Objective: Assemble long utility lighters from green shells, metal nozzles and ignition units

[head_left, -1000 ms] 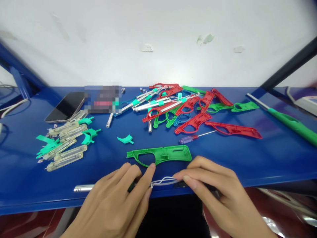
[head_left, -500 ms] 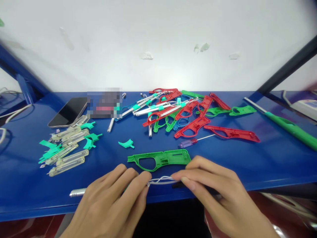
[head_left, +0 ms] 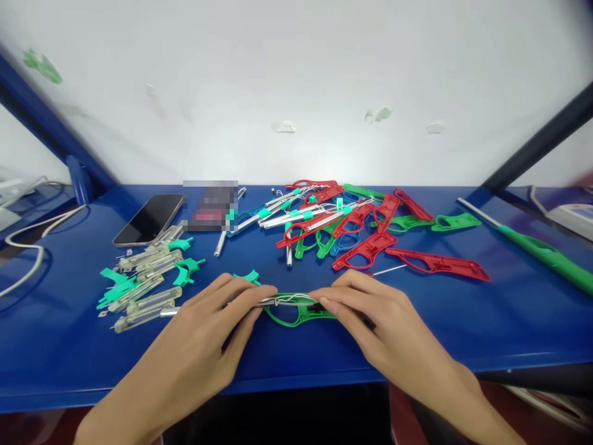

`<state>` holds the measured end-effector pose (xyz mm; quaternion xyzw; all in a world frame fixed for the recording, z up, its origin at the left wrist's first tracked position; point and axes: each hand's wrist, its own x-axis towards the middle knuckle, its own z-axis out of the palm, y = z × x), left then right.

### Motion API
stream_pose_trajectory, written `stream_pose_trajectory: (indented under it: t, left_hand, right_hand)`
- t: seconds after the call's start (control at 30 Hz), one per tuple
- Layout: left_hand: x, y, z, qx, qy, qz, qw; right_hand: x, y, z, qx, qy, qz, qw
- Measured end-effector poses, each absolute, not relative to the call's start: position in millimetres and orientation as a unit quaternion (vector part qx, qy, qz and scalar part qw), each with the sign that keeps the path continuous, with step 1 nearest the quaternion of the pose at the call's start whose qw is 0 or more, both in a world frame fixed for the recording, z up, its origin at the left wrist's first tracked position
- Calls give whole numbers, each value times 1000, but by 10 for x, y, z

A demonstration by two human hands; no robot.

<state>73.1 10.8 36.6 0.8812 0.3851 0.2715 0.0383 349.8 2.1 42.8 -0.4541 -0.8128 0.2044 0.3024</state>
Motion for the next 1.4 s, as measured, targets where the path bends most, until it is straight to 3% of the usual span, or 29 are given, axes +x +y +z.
stream_pose_trajectory:
  t: [1.1,1.4]
  left_hand:
    - [581,118,306,870,408,272,49]
    - [645,125,244,857,402,321,12]
  right_hand:
    - [3330,30,368,-475,-823,180,253]
    - [3338,28,353,-482,-815,191,260]
